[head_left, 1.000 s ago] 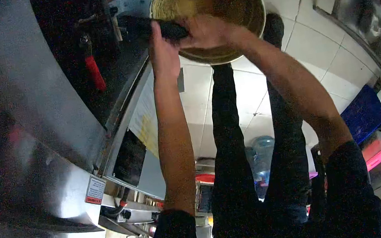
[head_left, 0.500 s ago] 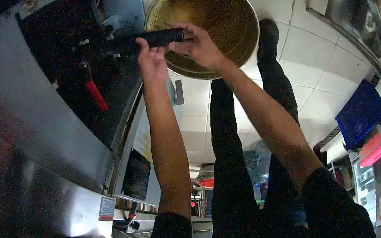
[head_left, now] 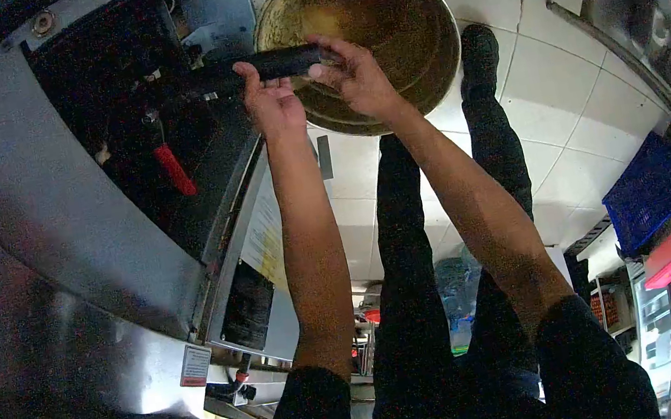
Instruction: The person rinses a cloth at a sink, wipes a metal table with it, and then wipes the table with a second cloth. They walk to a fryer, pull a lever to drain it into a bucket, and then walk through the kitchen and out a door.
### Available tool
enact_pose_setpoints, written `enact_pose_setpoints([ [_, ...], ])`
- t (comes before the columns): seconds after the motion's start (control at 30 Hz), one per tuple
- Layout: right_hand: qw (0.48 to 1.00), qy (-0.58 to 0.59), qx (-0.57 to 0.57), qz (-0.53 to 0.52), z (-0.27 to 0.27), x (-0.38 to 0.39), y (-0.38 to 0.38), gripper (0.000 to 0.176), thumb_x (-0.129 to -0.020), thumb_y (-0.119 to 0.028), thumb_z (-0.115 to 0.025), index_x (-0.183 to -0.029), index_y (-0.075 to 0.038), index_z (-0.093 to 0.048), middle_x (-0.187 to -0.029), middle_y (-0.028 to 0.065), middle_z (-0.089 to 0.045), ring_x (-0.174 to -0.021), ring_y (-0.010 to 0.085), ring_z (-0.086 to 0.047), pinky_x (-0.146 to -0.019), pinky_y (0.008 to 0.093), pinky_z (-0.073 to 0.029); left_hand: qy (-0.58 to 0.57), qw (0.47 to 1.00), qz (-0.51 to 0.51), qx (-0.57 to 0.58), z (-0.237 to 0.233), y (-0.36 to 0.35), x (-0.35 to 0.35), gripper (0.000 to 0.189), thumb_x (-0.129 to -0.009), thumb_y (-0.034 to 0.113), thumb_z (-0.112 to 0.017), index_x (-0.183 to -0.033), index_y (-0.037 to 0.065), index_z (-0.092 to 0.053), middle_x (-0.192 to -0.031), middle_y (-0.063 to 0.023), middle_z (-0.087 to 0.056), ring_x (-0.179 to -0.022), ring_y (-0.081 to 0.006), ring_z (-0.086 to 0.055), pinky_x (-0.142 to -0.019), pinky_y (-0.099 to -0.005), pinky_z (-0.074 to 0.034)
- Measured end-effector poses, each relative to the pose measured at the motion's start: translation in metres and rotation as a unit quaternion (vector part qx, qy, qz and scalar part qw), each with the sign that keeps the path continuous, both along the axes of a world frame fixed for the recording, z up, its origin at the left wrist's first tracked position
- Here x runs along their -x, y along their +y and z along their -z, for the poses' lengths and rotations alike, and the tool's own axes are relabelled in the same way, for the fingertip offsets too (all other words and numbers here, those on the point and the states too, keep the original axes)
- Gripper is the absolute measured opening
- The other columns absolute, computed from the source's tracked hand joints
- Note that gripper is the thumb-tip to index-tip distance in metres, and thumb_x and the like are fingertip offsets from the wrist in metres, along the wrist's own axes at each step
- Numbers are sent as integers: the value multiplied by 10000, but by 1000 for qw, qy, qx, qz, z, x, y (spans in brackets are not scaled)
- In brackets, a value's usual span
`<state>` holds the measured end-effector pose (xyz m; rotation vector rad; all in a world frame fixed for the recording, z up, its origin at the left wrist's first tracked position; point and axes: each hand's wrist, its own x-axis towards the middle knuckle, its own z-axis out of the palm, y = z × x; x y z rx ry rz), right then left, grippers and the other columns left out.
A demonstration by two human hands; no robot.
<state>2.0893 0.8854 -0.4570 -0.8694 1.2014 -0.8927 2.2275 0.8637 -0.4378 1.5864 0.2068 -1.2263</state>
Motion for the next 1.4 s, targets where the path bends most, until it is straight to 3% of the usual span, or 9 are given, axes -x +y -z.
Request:
enact_pose_setpoints([
  [0.17, 986, -98, -116, -74, 0, 16, -26, 381, -919, -255, -570, -1167, 31, -530, -978, 95, -627, -877, 152, -594, -824, 309, -473, -31, 999, -11, -35, 1, -14, 5, 303, -805, 349, -713, -918, 93, -599, -655, 21, -492, -582, -103, -456, -669, -292, -432],
  [0.23, 981, -66, -141, -118, 2, 19, -35, 393, -928, -310, -555, -1124, 31, -554, -943, 82, -634, -817, 142, -598, -778, 304, -481, 9, 995, 3, -94, 6, -15, -6, 485, -745, 349, -771, -1098, 89, -562, -946, -38, -560, -932, -164, -540, -874, -321, -432],
  [0.53, 923, -61, -290, -244, 14, 20, -47, 646, -925, -593, -362, -1088, -10, -586, -678, 43, -560, -567, 118, -507, -567, 266, -452, 94, 985, 142, -9, 2, 16, 23, 356, -846, 344, -659, -1083, 104, -544, -931, -24, -600, -847, -189, -581, -750, -330, -474],
  [0.6, 961, -16, -44, -271, 54, 9, -27, 709, -872, -666, -383, -1097, -20, -569, -664, 114, -600, -590, 154, -568, -517, 298, -473, 143, 968, 191, 78, 10, 17, 18, 422, -840, 392, -648, -1088, 68, -537, -959, -65, -587, -811, -183, -554, -670, -299, -466],
  [0.83, 924, -70, -283, -248, 8, 19, -36, 556, -948, -479, -431, -1308, -55, -446, -756, 58, -585, -671, 131, -596, -651, 271, -526, -9, 998, 46, -52, 27, 20, 22, 356, -828, 304, -692, -1077, 96, -546, -911, -19, -598, -781, -135, -552, -644, -273, -419],
  [0.9, 957, -255, -134, -11, 21, 18, -12, 492, -822, -197, -695, -1257, -65, -507, -911, 119, -636, -808, 193, -608, -722, 305, -524, -34, 999, 23, -29, 16, 8, 37, 394, -803, 302, -725, -1078, 86, -544, -929, -29, -583, -803, -131, -538, -663, -258, -418],
  [1.03, 970, -212, -122, 15, 24, 8, 2, 328, -861, -139, -643, -1152, -23, -547, -890, 123, -635, -864, 156, -589, -770, 303, -512, -64, 993, 58, -85, 24, 5, 28, 415, -798, 323, -732, -1071, 73, -542, -994, -41, -568, -801, -143, -551, -665, -257, -444],
  [1.33, 951, -74, -253, -162, 14, 13, -39, 451, -970, -403, -410, -982, 22, -562, -661, 74, -570, -546, 154, -567, -545, 305, -502, 106, 974, 199, 35, 16, 20, 19, 291, -893, 355, -591, -1012, 92, -561, -849, -32, -593, -712, -158, -557, -609, -284, -465],
  [1.4, 945, -36, -261, -192, 0, 17, -45, 695, -928, -624, -273, -687, -44, -570, -552, 21, -506, -453, 129, -463, -511, 257, -412, 64, 981, 175, 58, 19, 21, 24, 276, -893, 320, -596, -1030, 85, -550, -894, -38, -592, -746, -171, -560, -627, -301, -469],
])
